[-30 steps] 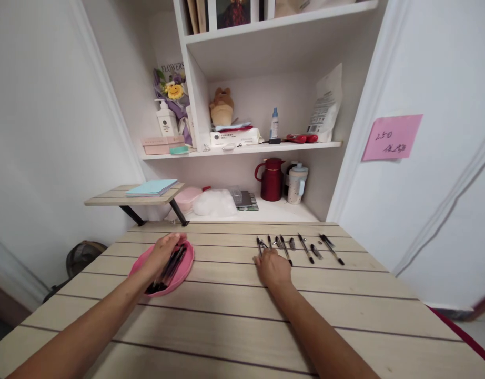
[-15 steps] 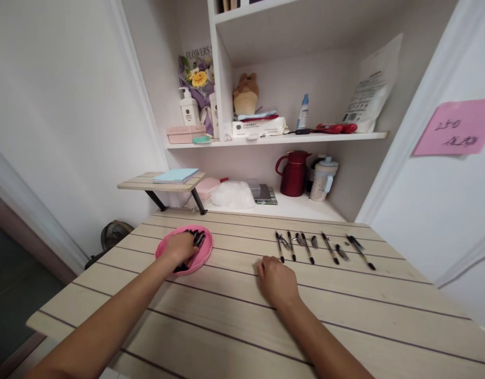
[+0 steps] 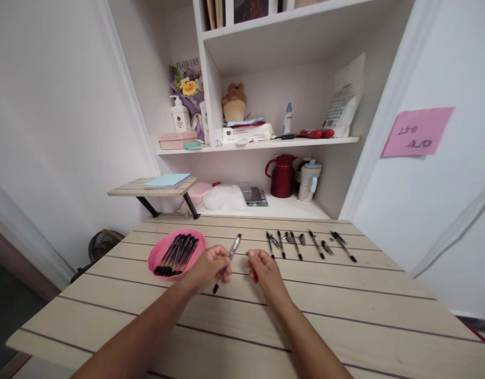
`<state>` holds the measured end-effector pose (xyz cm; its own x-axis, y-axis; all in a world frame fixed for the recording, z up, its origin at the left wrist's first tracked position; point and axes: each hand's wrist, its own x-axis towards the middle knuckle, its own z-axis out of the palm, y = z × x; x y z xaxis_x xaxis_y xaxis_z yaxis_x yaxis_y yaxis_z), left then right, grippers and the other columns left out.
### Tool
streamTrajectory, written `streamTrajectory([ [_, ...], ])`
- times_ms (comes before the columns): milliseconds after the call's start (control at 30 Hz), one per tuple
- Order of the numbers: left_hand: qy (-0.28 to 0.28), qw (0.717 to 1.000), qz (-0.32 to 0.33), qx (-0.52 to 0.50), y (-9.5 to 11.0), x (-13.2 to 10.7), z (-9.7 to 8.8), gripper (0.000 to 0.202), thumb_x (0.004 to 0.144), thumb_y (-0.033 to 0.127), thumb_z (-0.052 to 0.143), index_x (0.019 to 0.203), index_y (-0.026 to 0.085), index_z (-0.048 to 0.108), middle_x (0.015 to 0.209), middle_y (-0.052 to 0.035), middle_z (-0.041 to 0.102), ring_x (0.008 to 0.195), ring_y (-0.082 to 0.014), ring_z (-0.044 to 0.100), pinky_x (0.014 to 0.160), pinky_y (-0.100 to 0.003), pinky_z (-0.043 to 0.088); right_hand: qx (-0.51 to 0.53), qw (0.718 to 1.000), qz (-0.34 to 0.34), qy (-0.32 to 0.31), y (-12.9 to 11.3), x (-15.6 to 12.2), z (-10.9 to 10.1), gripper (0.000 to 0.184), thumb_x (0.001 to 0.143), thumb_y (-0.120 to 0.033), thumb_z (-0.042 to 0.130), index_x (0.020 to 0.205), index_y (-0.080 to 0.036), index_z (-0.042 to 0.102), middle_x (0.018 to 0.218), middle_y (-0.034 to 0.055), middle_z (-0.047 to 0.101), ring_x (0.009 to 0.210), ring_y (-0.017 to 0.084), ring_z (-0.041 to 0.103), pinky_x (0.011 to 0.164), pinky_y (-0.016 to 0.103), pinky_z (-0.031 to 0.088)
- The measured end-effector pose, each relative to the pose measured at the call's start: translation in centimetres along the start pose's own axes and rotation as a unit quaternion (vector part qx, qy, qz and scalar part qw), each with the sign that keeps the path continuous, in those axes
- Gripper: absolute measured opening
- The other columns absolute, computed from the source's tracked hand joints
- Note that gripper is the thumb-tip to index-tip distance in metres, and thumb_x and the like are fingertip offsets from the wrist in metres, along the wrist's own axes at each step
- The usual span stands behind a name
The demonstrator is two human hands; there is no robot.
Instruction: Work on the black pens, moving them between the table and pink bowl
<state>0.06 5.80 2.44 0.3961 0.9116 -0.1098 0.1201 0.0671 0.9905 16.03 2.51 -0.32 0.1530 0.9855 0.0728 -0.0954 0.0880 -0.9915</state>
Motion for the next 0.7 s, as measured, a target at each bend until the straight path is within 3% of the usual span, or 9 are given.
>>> streamTrajectory([
  [100, -0.042, 0.996, -0.044, -0.068, -2.0, 0.1, 3.8, 0.020, 0.066, 0.031, 0.053, 0.079, 0.018, 0.044, 0.053, 0.0040, 0.054, 0.036, -0.0076, 0.048, 0.040, -0.018, 0.036, 0.051, 0.997, 0.002, 0.050, 0.6, 0.0, 0.1, 0.041, 0.063, -0.059, 0.057, 0.066, -0.019, 0.049, 0.047, -0.0060, 0.046, 0.037, 0.007, 0.032, 0.038, 0.020, 0.024],
  [233, -0.025, 0.992, -0.058, -0.107, -3.7, 0.1, 6.2, 0.024, 0.070, 0.039, 0.052, 0.077, 0.018, 0.042, 0.055, 0.0050, 0.053, 0.032, -0.0036, 0.040, 0.034, -0.015, 0.027, 0.037, 0.994, 0.009, 0.103, 2.1, 0.1, -0.4, 0.041, 0.062, -0.057, 0.059, 0.056, -0.020, 0.043, 0.038, -0.0082, 0.038, 0.034, 0.006, 0.029, 0.037, 0.021, 0.024],
  [367, -0.028, 0.989, -0.039, -0.140, -4.3, 0.0, 6.3, 0.025, 0.072, 0.041, 0.052, 0.075, 0.018, 0.042, 0.052, 0.0062, 0.050, 0.029, -0.0011, 0.031, 0.031, -0.015, 0.016, 0.027, 0.995, 0.001, 0.098, 2.5, -0.1, -0.1, 0.039, 0.065, -0.055, 0.057, 0.055, -0.020, 0.043, 0.039, -0.0077, 0.039, 0.036, 0.007, 0.032, 0.038, 0.021, 0.027],
  [533, -0.110, 0.968, -0.077, -0.214, -4.2, -0.3, 5.1, 0.029, 0.071, 0.041, 0.056, 0.078, 0.017, 0.044, 0.052, 0.0056, 0.049, 0.030, -0.0006, 0.027, 0.033, -0.016, 0.014, 0.037, 0.996, -0.011, 0.087, 2.2, 0.1, -0.1, 0.037, 0.068, -0.055, 0.055, 0.061, -0.020, 0.046, 0.041, -0.0070, 0.040, 0.038, 0.008, 0.035, 0.039, 0.022, 0.029],
  [700, -0.168, 0.955, -0.105, -0.223, -4.5, -0.5, 4.7, 0.027, 0.073, 0.040, 0.055, 0.083, 0.015, 0.048, 0.053, 0.0038, 0.051, 0.029, -0.0013, 0.027, 0.033, -0.016, 0.014, 0.090, 0.990, -0.018, 0.110, 2.6, 1.2, -1.9, 0.039, 0.068, -0.055, 0.056, 0.078, -0.018, 0.053, 0.042, -0.0067, 0.044, 0.039, 0.008, 0.036, 0.040, 0.021, 0.029],
])
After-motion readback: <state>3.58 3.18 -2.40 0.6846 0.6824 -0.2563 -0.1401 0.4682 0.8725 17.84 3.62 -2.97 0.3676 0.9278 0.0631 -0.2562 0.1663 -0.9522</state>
